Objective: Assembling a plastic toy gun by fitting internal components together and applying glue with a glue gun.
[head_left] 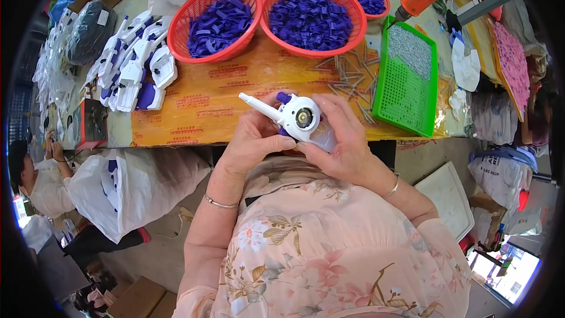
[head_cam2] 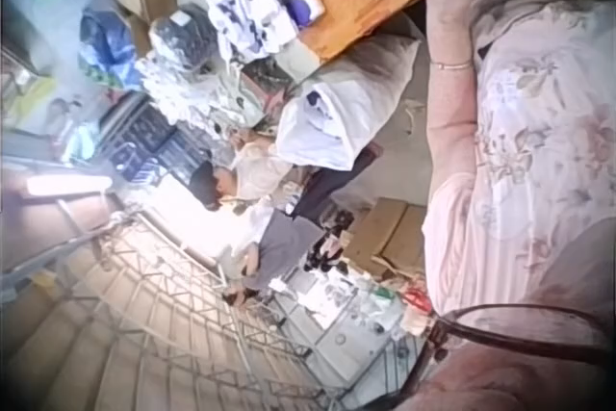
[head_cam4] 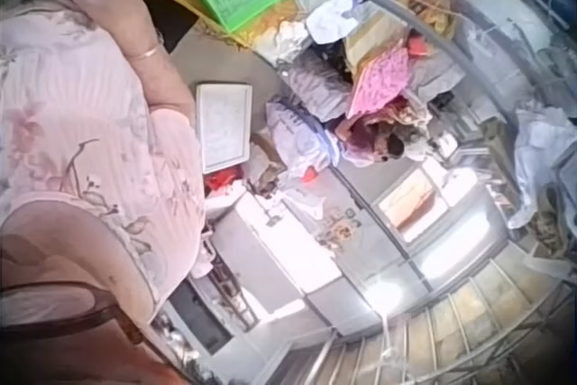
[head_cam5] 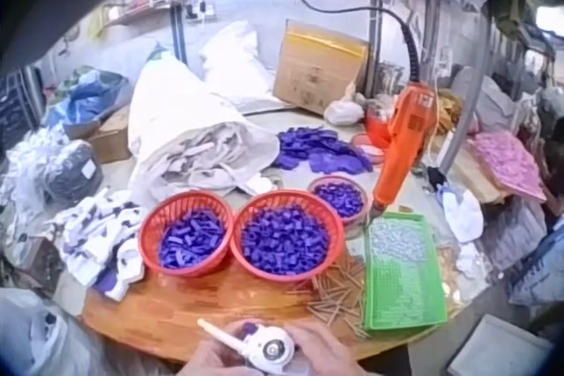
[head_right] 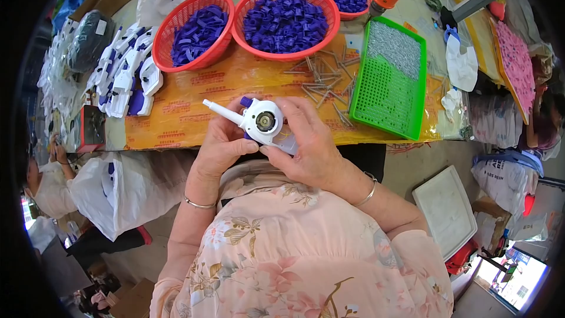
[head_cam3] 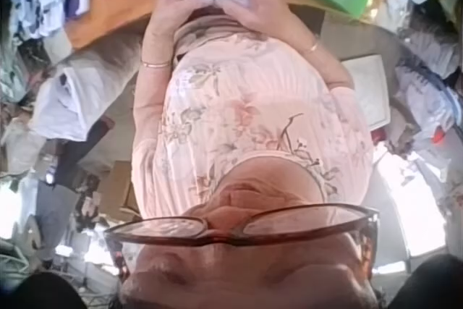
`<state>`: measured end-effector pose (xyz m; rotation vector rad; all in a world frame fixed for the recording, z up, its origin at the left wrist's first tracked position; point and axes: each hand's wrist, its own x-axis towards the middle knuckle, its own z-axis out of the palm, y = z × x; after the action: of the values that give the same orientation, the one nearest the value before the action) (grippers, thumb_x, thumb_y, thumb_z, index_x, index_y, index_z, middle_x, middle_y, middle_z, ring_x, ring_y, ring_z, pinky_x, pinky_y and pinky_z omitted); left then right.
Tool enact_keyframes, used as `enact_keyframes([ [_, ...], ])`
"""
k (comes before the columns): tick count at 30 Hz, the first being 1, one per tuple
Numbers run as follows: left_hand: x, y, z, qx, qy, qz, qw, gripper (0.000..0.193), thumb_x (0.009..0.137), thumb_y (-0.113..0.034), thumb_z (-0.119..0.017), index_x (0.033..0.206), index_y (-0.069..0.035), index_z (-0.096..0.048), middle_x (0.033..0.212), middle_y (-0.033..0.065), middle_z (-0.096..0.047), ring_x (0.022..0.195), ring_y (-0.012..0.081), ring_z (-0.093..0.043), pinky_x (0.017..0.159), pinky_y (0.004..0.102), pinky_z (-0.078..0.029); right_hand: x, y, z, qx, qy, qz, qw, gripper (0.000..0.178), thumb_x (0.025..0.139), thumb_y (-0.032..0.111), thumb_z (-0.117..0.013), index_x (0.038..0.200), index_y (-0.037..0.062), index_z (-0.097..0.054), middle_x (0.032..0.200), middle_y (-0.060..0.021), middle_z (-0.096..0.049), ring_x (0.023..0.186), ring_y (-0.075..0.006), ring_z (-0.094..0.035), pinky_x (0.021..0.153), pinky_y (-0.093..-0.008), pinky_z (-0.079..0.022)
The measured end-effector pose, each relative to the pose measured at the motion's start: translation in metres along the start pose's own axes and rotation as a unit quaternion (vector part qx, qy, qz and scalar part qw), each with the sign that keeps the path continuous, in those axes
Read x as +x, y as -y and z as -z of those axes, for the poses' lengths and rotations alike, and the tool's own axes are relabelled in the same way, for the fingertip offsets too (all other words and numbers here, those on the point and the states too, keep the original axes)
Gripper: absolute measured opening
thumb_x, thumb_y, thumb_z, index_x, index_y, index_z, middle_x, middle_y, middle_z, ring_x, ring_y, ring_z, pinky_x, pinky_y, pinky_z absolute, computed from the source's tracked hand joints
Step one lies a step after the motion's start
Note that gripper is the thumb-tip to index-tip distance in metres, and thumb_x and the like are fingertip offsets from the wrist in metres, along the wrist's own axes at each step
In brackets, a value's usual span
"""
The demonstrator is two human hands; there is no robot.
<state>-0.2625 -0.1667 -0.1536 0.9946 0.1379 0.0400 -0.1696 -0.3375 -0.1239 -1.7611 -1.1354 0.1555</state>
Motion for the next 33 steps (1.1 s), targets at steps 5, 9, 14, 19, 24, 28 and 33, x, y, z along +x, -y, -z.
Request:
enact_keyframes([
  [5, 0.002, -0.001, -0.003, 0.011, 0.012, -0.029, 0.999, 0.070, 0.069, 0.003, -0.075, 0.131, -0.003, -0.044, 0.123, 0.0047, -0.054, 0.109, 0.0144, -0.054, 0.091, 0.0301, -0.048, 0.001, 0.008, 0.003, -0.035, 0.016, -0.007, 0.999, 0.065, 0.069, 0.009, -0.071, 0.125, -0.0044, -0.043, 0.115, -0.0208, -0.048, 0.102, -0.0362, -0.054, 0.084, -0.0393, -0.047],
  [9, 0.001, -0.004, -0.006, -0.002, 0.004, -0.017, 1.000, 0.070, 0.069, 0.001, -0.076, 0.131, -0.002, -0.044, 0.123, 0.0046, -0.053, 0.110, 0.0141, -0.053, 0.092, 0.0300, -0.047, 0.002, 0.011, 0.004, -0.053, 0.017, -0.005, 0.998, 0.065, 0.068, 0.009, -0.071, 0.126, -0.0047, -0.043, 0.115, -0.0206, -0.048, 0.101, -0.0366, -0.055, 0.083, -0.0394, -0.048],
  [14, 0.001, -0.005, -0.007, -0.008, 0.015, -0.023, 1.000, 0.069, 0.069, 0.001, -0.076, 0.130, -0.003, -0.045, 0.124, 0.0038, -0.052, 0.111, 0.0144, -0.052, 0.094, 0.0307, -0.045, 0.001, 0.011, 0.004, -0.062, 0.009, -0.003, 0.998, 0.065, 0.068, 0.009, -0.072, 0.126, -0.0047, -0.044, 0.114, -0.0205, -0.048, 0.100, -0.0367, -0.055, 0.081, -0.0395, -0.048],
  [19, 0.000, -0.004, -0.007, -0.012, 0.015, -0.019, 1.000, 0.069, 0.069, 0.001, -0.076, 0.130, -0.004, -0.045, 0.126, 0.0045, -0.052, 0.111, 0.0145, -0.052, 0.094, 0.0318, -0.045, 0.000, 0.011, 0.003, -0.074, -0.001, 0.005, 0.997, 0.065, 0.067, 0.009, -0.072, 0.125, -0.0047, -0.045, 0.114, -0.0201, -0.049, 0.099, -0.0363, -0.055, 0.081, -0.0395, -0.049],
  [24, 0.000, -0.004, -0.006, -0.013, 0.007, -0.016, 1.000, 0.070, 0.069, 0.000, -0.076, 0.131, -0.004, -0.045, 0.124, 0.0048, -0.053, 0.111, 0.0150, -0.053, 0.094, 0.0323, -0.045, 0.003, 0.013, 0.002, -0.099, -0.001, 0.010, 0.995, 0.064, 0.067, 0.009, -0.071, 0.123, -0.0052, -0.046, 0.113, -0.0198, -0.049, 0.098, -0.0356, -0.056, 0.080, -0.0390, -0.049],
  [28, 0.001, 0.001, -0.004, -0.005, 0.017, -0.045, 0.999, 0.069, 0.070, 0.000, -0.076, 0.131, -0.005, -0.045, 0.122, 0.0044, -0.054, 0.110, 0.0150, -0.053, 0.093, 0.0325, -0.046, 0.004, 0.016, 0.002, -0.103, 0.001, -0.001, 0.995, 0.063, 0.066, 0.008, -0.071, 0.122, -0.0059, -0.046, 0.112, -0.0196, -0.049, 0.097, -0.0352, -0.056, 0.080, -0.0388, -0.049],
  [33, 0.001, -0.001, -0.007, 0.016, -0.010, -0.025, 0.999, 0.067, 0.071, 0.000, -0.076, 0.130, -0.004, -0.045, 0.119, 0.0036, -0.055, 0.105, 0.0146, -0.056, 0.086, 0.0313, -0.052, 0.003, 0.014, 0.001, -0.099, 0.001, -0.006, 0.995, 0.063, 0.065, 0.008, -0.071, 0.122, -0.0060, -0.047, 0.112, -0.0193, -0.049, 0.097, -0.0348, -0.056, 0.079, -0.0380, -0.049],
])
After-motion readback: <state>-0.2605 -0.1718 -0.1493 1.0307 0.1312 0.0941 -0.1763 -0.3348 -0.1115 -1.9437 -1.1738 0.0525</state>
